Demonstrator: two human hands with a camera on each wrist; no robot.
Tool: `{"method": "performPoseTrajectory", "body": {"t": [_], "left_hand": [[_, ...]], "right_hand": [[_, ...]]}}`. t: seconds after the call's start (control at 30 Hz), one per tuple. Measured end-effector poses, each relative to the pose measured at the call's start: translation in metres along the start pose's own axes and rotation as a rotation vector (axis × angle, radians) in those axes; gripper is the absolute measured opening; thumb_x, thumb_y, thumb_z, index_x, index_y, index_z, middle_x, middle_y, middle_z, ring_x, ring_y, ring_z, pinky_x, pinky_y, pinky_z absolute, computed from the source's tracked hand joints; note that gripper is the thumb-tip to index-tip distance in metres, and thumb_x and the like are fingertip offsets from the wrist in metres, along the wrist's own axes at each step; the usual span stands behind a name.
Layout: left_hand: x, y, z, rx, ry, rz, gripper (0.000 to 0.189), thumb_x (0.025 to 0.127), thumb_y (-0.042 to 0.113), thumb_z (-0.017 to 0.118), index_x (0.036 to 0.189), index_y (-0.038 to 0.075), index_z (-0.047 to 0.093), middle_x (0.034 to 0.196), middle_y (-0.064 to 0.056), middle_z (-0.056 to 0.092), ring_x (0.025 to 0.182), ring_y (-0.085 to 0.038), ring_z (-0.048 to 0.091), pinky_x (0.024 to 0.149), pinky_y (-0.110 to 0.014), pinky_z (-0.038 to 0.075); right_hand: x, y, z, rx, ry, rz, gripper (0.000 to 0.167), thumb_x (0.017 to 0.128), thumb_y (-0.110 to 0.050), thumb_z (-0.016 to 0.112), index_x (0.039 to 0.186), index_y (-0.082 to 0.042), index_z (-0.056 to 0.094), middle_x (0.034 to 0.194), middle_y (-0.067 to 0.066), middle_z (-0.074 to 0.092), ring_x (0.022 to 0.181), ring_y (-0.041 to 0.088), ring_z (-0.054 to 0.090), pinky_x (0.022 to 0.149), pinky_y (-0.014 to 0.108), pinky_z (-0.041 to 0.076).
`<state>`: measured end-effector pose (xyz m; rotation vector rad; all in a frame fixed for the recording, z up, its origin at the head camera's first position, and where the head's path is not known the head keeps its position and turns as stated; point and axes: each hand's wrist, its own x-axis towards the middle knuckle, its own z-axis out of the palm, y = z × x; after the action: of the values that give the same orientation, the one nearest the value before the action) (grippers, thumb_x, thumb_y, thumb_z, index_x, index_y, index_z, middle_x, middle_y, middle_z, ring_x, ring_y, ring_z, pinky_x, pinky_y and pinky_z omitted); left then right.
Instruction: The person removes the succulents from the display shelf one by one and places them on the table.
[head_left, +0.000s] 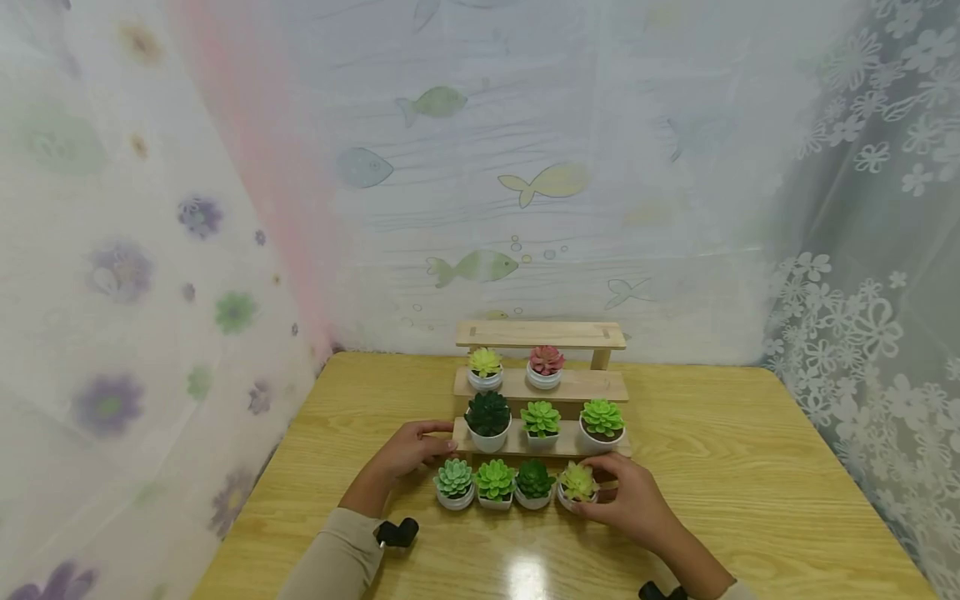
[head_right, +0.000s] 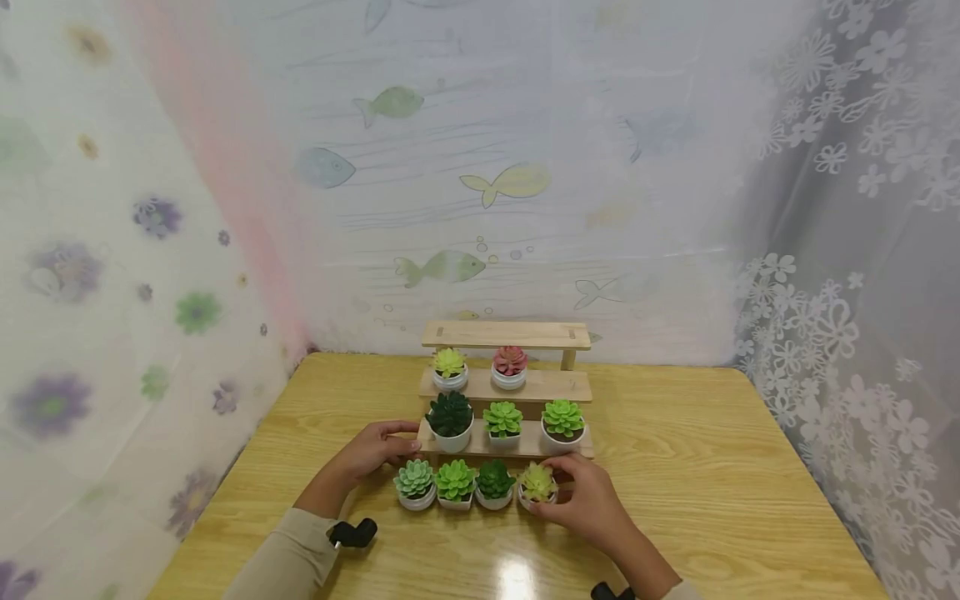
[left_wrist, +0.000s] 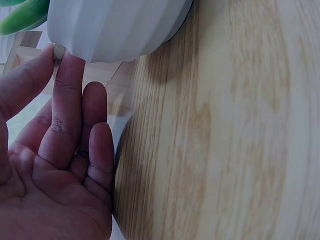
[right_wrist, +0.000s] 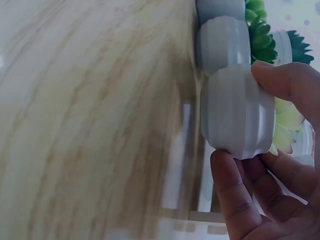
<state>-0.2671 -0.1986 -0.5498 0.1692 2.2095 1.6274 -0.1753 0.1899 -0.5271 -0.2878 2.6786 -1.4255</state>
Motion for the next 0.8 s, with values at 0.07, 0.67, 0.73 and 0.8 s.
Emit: {"method": "performPoseTrajectory", "body": {"t": [0.07,0.67,0.73,0.8], "left_hand": [[-0.0004,0.0005,0.0002,0.003,0.002,-0.003,0.053,0.098,0.029,0.073,0.143,0.003,0.060,0.099,-0.008,0.080,0.087,-0.015,0.072,0.077,-0.034,0.055],[0.0006,0.0008,0.0000,0.007,0.007,0.000,0.054,0.097,0.029,0.073,0.143,0.003,0.061,0.100,-0.008,0.080,0.088,-0.016,0.073,0.077,-0.035,0.056],[0.0007,0.0007,0.0001,0.006,0.005,-0.002,0.054,0.098,0.029,0.073,0.143,0.003,0.060,0.100,-0.009,0.080,0.089,-0.016,0.073,0.078,-0.035,0.057],[0.0008,0.0004,0.0004,0.006,0.005,-0.008,0.054,0.097,0.029,0.073,0.143,0.004,0.060,0.101,-0.008,0.080,0.089,-0.016,0.073,0.078,-0.035,0.057]], "right_hand": [[-0.0002,0.0009,0.0006,-0.004,0.004,0.000,0.059,0.073,-0.034,0.096,0.122,-0.013,0.071,0.118,0.007,0.067,0.102,0.023,0.068,0.075,0.026,0.061],[-0.0009,0.0031,0.0070,0.033,0.034,0.024,0.065,0.074,-0.026,0.096,0.130,-0.010,0.069,0.126,0.013,0.068,0.107,0.028,0.071,0.076,0.026,0.061],[-0.0007,0.0034,0.0078,0.033,0.034,0.026,0.065,0.074,-0.027,0.096,0.131,-0.010,0.069,0.127,0.014,0.068,0.107,0.028,0.071,0.077,0.027,0.061],[-0.0005,0.0039,0.0083,0.033,0.029,0.032,0.067,0.073,-0.028,0.096,0.131,-0.011,0.069,0.127,0.014,0.068,0.106,0.027,0.072,0.077,0.027,0.061]]}}
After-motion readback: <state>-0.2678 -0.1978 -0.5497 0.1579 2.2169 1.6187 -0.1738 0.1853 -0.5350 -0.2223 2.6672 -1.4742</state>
